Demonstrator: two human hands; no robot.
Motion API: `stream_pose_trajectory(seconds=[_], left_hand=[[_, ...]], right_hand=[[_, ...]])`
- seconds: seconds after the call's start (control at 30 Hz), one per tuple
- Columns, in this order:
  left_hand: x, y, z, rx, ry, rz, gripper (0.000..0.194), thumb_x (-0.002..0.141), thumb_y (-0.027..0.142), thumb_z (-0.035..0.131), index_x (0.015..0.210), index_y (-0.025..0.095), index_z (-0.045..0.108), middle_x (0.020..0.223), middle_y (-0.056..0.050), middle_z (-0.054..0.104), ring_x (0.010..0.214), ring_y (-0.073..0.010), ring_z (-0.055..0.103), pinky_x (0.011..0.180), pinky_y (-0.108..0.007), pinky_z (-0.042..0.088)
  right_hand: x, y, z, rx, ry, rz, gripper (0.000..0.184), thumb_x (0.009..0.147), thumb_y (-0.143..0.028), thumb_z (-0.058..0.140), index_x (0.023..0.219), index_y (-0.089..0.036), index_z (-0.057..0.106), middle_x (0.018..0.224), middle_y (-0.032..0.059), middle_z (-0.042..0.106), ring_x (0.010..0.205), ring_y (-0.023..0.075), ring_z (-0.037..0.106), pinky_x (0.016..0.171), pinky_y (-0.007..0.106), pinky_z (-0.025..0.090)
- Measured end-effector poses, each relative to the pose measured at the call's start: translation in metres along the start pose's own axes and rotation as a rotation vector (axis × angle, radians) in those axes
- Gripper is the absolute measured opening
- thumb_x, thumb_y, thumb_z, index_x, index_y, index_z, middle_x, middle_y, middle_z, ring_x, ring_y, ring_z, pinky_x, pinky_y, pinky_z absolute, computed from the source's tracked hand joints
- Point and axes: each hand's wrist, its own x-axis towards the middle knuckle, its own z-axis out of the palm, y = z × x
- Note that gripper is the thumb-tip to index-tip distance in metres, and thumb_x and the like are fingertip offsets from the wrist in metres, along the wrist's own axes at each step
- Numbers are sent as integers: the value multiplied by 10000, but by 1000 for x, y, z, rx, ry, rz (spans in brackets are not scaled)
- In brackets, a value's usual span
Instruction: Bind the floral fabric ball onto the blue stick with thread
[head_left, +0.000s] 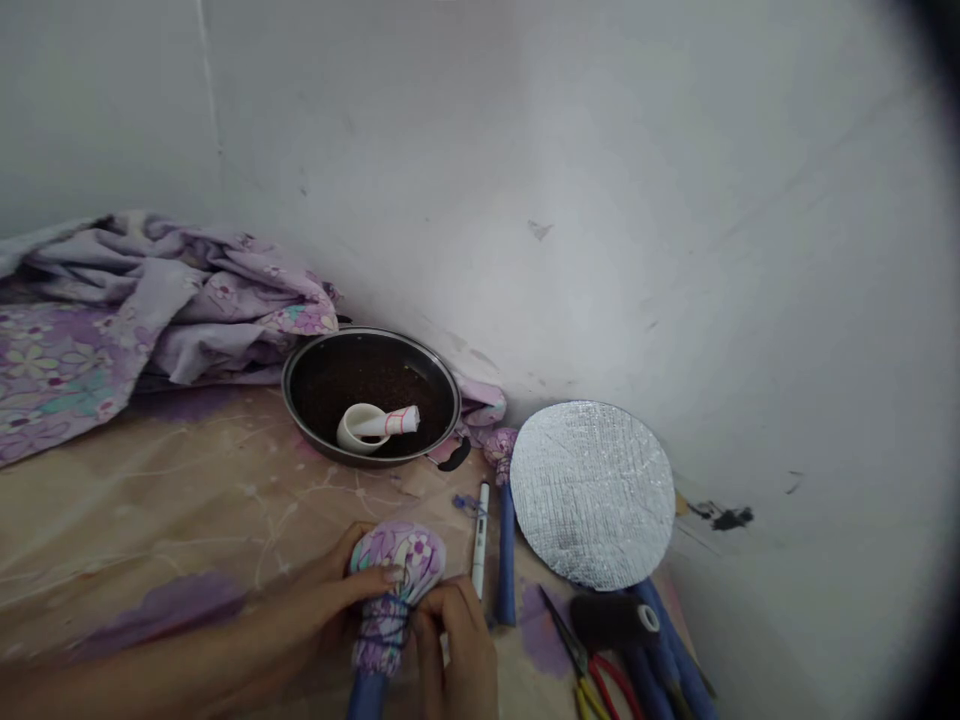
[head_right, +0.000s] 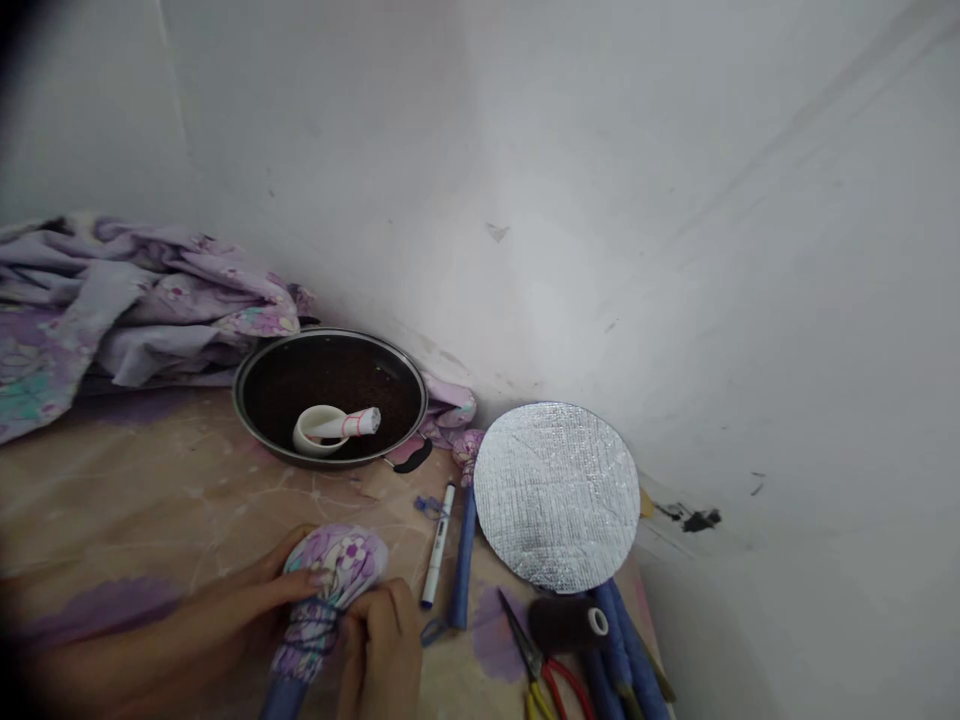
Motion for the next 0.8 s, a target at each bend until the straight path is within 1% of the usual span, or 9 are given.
stream_pose_trajectory(seconds=[0.17, 0.23, 0.3, 0.37, 0.43, 0.57, 0.6, 0.7, 0.8], left_hand=[[3, -3, -2, 5, 41, 0, 799, 703, 676, 1223, 1306, 313, 846, 1075, -5, 931, 1037, -292, 834, 910, -385, 675], [3, -2, -1, 8, 66, 1, 822, 704, 666, 1227, 1325, 305, 827, 1116, -18, 929, 1076, -301, 832, 942, -399, 662], [4, -2, 0, -4, 77, 2, 854, 706, 664, 1228, 1355, 302, 807, 1122, -19, 911, 1059, -299, 819, 929, -404, 638], [4, -3, 0, -18, 75, 7, 850, 710, 665, 1226, 1344, 299, 794, 1068, 2, 878, 990, -281, 793, 893, -398, 601], [3, -4, -1, -12, 76, 28, 803, 748, 647, 1218, 1332, 298, 791, 1059, 14, 872, 990, -274, 786, 899, -392, 576], [-3, -4, 0, 13, 74, 50, 716, 849, 613, 1183, 1374, 310, 802, 1269, -17, 933, 1274, -330, 831, 1079, -410, 611], [-4, -3, 0, 21, 72, 51, 704, 858, 616, 1174, 1374, 313, 802, 1289, -19, 939, 1323, -345, 833, 1117, -417, 616], [-8, 3, 0, 78, 82, 58, 654, 909, 640, 1118, 1367, 314, 784, 1285, -18, 948, 1394, -376, 839, 1170, -436, 625], [-11, 10, -4, 240, 74, 83, 654, 948, 682, 1076, 1406, 318, 783, 1325, -26, 971, 1466, -407, 826, 1228, -455, 627]], right_hand=[[5, -4, -4, 11, 12, 12, 310, 1228, -79, 620, 1053, -309, 732, 970, 0, 797, 835, 221, 803, 803, 265, 656], [9, -8, -9, 13, 28, -4, 306, 1246, -90, 613, 1096, -314, 757, 1002, 8, 796, 858, 227, 806, 812, 273, 659], [14, -14, -10, -3, 60, -36, 317, 1266, -103, 593, 1133, -324, 777, 1043, 19, 790, 907, 240, 809, 851, 294, 659], [19, -22, -5, -34, 106, -87, 333, 1274, -111, 575, 1117, -330, 770, 1051, 26, 775, 932, 256, 789, 886, 327, 644], [24, -29, 6, -87, 153, -135, 335, 1264, -109, 573, 1075, -328, 744, 1023, 29, 754, 920, 276, 751, 888, 367, 612], [28, -35, 30, -252, 245, -155, 373, 1237, -48, 530, 1051, -322, 702, 992, 39, 740, 922, 317, 716, 934, 451, 566], [29, -35, 34, -294, 260, -148, 383, 1230, -31, 521, 1050, -321, 696, 991, 43, 739, 929, 326, 717, 950, 468, 557], [30, -33, 38, -408, 263, -155, 400, 1197, 14, 530, 1029, -313, 688, 979, 48, 735, 904, 339, 703, 923, 485, 512], [31, -35, 36, -483, 239, -193, 432, 1128, 78, 537, 997, -301, 698, 948, 47, 730, 855, 336, 685, 879, 485, 468]])
